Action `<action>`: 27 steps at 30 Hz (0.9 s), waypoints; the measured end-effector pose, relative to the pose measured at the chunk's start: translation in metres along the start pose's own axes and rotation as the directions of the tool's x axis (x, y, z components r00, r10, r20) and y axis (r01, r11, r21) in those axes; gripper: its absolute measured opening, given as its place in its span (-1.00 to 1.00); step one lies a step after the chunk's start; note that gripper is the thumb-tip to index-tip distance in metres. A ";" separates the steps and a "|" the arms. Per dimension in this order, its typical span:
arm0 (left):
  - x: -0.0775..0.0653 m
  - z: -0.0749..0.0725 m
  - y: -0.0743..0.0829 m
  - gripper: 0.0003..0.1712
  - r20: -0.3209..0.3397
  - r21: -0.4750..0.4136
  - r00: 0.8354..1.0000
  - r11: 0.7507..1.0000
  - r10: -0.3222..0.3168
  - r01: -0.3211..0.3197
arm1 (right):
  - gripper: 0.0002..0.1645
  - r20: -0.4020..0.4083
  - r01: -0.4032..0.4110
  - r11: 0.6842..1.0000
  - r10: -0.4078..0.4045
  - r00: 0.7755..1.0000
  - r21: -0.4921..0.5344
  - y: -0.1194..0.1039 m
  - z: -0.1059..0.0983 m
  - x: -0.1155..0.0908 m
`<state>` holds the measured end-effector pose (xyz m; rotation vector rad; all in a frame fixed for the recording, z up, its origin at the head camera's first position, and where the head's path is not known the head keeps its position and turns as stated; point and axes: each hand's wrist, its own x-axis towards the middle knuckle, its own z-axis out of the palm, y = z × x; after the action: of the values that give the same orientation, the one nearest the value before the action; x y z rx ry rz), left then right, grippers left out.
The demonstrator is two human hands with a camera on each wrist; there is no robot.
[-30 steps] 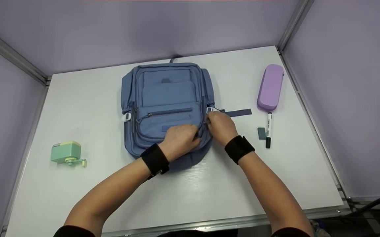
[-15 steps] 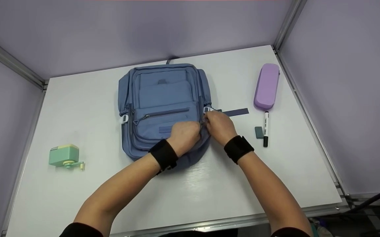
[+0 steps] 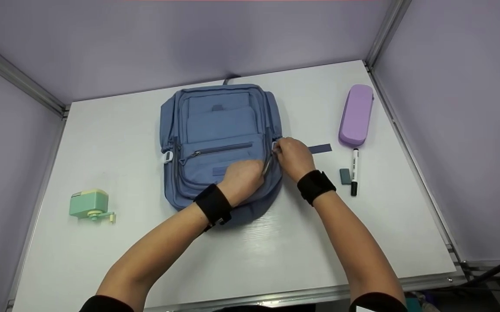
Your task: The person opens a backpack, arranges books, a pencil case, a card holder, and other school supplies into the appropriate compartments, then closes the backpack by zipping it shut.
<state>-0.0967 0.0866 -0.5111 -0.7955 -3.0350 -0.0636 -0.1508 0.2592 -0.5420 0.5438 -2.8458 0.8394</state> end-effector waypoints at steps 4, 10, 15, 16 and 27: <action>-0.001 -0.001 -0.002 -0.83 0.018 -0.032 1.000 0.999 0.007 -0.006 | -0.87 0.012 -0.019 1.000 0.019 1.000 -0.008 0.003 0.000 0.011; -0.003 0.000 -0.005 -0.82 -0.001 -0.072 1.000 0.997 0.019 -0.019 | -0.85 0.035 -0.045 0.998 0.047 0.998 -0.051 0.004 -0.001 0.030; -0.005 0.000 -0.006 -0.82 -0.026 -0.104 0.999 0.994 0.033 -0.035 | -0.85 0.033 -0.056 0.995 0.059 0.998 -0.079 0.005 -0.001 0.046; -0.006 0.000 -0.006 -0.82 -0.027 -0.113 0.999 0.993 0.035 -0.037 | -0.84 0.035 -0.060 0.995 0.063 0.997 -0.082 0.005 0.000 0.049; -0.006 0.000 -0.008 -0.83 -0.004 -0.124 0.999 0.992 0.038 -0.038 | -0.82 0.009 -0.127 0.988 0.128 0.992 -0.084 0.005 0.005 0.074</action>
<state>-0.0958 0.0769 -0.5115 -0.8598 -3.0375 -0.2545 -0.2214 0.2377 -0.5324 0.3624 -2.9391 0.7336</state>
